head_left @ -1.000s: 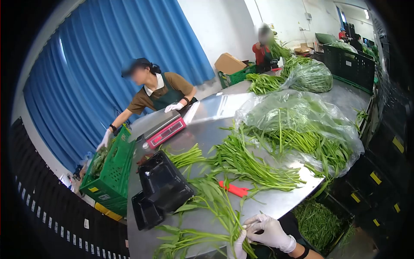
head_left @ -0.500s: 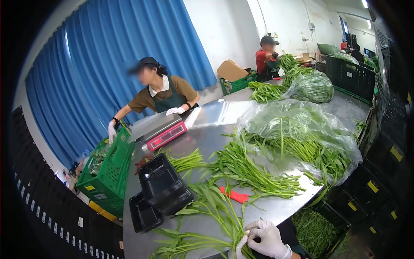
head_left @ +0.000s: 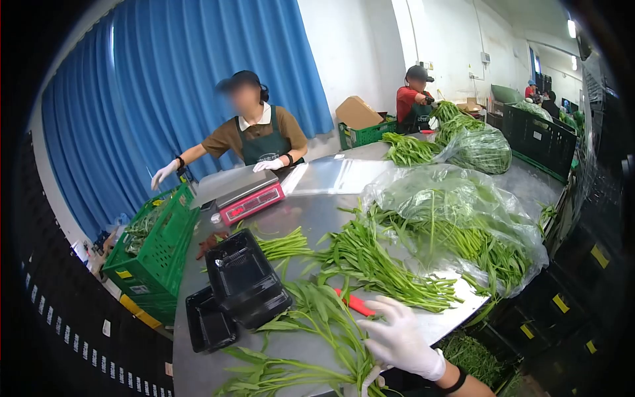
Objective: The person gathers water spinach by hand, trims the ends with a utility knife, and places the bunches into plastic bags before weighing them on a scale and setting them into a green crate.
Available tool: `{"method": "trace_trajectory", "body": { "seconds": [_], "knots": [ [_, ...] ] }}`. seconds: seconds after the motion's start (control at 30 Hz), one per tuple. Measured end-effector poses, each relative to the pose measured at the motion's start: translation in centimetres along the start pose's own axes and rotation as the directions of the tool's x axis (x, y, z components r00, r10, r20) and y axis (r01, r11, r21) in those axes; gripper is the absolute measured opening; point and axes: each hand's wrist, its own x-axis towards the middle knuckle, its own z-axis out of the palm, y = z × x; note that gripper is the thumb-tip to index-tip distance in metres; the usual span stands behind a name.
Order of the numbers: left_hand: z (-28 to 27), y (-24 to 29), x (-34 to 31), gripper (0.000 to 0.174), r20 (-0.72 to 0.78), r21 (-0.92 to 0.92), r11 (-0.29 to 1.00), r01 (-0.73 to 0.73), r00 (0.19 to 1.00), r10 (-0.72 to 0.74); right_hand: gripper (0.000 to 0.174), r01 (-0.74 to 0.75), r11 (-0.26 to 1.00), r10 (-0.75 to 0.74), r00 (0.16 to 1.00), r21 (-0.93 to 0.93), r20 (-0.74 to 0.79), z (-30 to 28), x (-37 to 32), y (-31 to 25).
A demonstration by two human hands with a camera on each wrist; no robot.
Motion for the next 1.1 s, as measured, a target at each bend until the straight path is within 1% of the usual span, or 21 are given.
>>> {"method": "trace_trajectory", "body": {
  "seconds": [0.07, 0.1, 0.13, 0.2, 0.23, 0.3, 0.33, 0.47, 0.53, 0.57, 0.6, 0.63, 0.67, 0.73, 0.77, 0.8, 0.83, 0.87, 0.93, 1.07, 1.1],
  "knots": [
    [-0.2, 0.0, 0.2, 0.02, -0.03, 0.06, 0.998, 0.015, 0.999, -0.013, 0.035, 0.185, 0.95, -0.126, 0.964, -0.251, 0.235, 1.2, 1.6, -0.2],
    [-0.3, 0.1, 0.3, 0.02, -0.03, 0.056, 0.998, 0.007, 1.0, -0.005, 0.035, 0.244, 0.904, -0.14, 0.945, -0.35, 0.296, 2.0, 1.8, 0.2],
    [-0.3, 0.1, 0.3, 0.02, -0.026, 0.049, 0.999, -0.001, 1.0, 0.003, 0.035, 0.254, 0.902, -0.151, 0.943, -0.349, 0.297, 2.3, 2.0, 0.2],
    [-0.4, 0.2, 0.4, 0.02, -0.022, 0.032, 0.999, -0.01, 1.0, 0.011, 0.028, 0.345, 0.832, -0.152, 0.895, -0.434, 0.42, 2.5, 2.3, 0.3],
    [-0.5, 0.3, 0.5, 0.019, -0.019, 0.022, 1.0, -0.009, 1.0, 0.01, 0.028, 0.352, 0.83, -0.155, 0.891, -0.432, 0.427, 2.4, 2.3, 0.4],
    [-0.5, 0.4, 0.7, 0.019, -0.011, 0.001, 1.0, -0.002, 1.0, 0.002, 0.02, 0.286, 0.937, -0.181, 0.891, -0.203, 0.417, 1.6, 2.2, 0.6],
    [-0.6, 0.4, 0.7, 0.019, -0.006, -0.009, 1.0, 0.002, 1.0, -0.002, 0.02, 0.288, 0.935, -0.18, 0.887, -0.206, 0.424, 1.2, 2.3, 0.8],
    [-0.6, 0.7, 0.9, 0.019, 0.019, -0.041, 0.999, 0.03, 0.999, -0.029, 0.008, 0.248, 0.956, -0.192, 0.931, -0.154, 0.31, 0.2, 2.1, 1.0],
    [-0.6, 0.9, 1.0, 0.019, 0.035, -0.042, 0.998, 0.043, 0.999, -0.041, 0.006, -0.031, 0.98, 0.014, 0.996, 0.197, 0.089, 0.9, 1.3, 1.2],
    [-0.5, 1.0, 1.0, 0.019, 0.042, -0.042, 0.998, 0.049, 0.998, -0.048, 0.007, -0.002, 0.953, 0.074, 0.972, 0.302, -0.225, 0.7, 1.8, 1.0],
    [-0.5, 1.1, 0.9, 0.019, 0.044, -0.04, 0.997, 0.061, 0.997, -0.059, 0.009, -0.089, 0.928, 0.243, 0.88, 0.361, -0.408, 0.1, 1.8, 2.3],
    [0.1, 1.9, 0.5, 0.02, 0.032, -0.057, 0.996, 0.061, 0.998, -0.06, 0.018, -0.151, 0.822, 0.492, 0.674, 0.55, -0.551, -1.7, 2.3, 2.0],
    [-0.1, 2.2, 0.3, 0.02, 0.03, -0.054, 0.996, 0.069, 0.997, -0.067, 0.026, 0.093, 0.693, 0.594, 0.487, 0.715, -0.64, -3.4, 3.5, 2.5],
    [-0.5, 2.8, 0.1, 0.021, 0.081, -0.208, 0.948, 0.24, 0.97, -0.228, 0.027, 0.22, 0.54, 0.699, 0.421, 0.812, -0.578, -4.6, 3.0, 2.6],
    [-0.2, 3.2, 0.0, 0.02, 0.102, -0.214, 0.947, 0.238, 0.97, -0.221, 0.026, -0.1, 0.518, 0.67, 0.664, 0.849, -0.331, -4.0, 1.9, 2.7],
    [0.0, 3.5, 0.0, 0.02, 0.105, -0.207, 0.949, 0.239, 0.97, -0.221, 0.026, -0.408, 0.519, 0.623, 0.782, 0.751, -0.006, -2.8, 0.2, 2.8],
    [0.1, 3.7, 0.1, 0.019, 0.132, -0.257, 0.934, 0.247, 0.967, -0.219, 0.025, -0.331, 0.745, 0.389, 0.921, 0.579, 0.026, -0.8, -1.0, 3.6],
    [0.2, 3.7, 0.1, 0.019, 0.155, -0.308, 0.915, 0.26, 0.963, -0.221, 0.025, -0.182, 0.904, 0.145, 0.982, 0.387, 0.122, 0.8, -1.6, 3.6],
    [0.2, 3.7, -0.2, 0.018, 0.161, -0.283, 0.928, 0.244, 0.965, -0.204, 0.026, -0.025, 0.945, -0.051, 0.973, 0.325, 0.224, 2.1, -2.6, 2.9],
    [-1.1, 2.6, 0.5, 0.017, 0.142, -0.257, 0.957, 0.136, 0.985, -0.102, 0.024, -0.13, 0.908, -0.028, 0.93, 0.399, 0.367, 2.8, -3.2, 2.8],
    [-0.7, 2.8, 0.4, 0.017, 0.139, -0.255, 0.958, 0.133, 0.985, -0.1, 0.02, 0.066, 0.967, -0.136, 0.95, 0.246, 0.281, 2.5, -2.9, 2.6]
  ]
}}
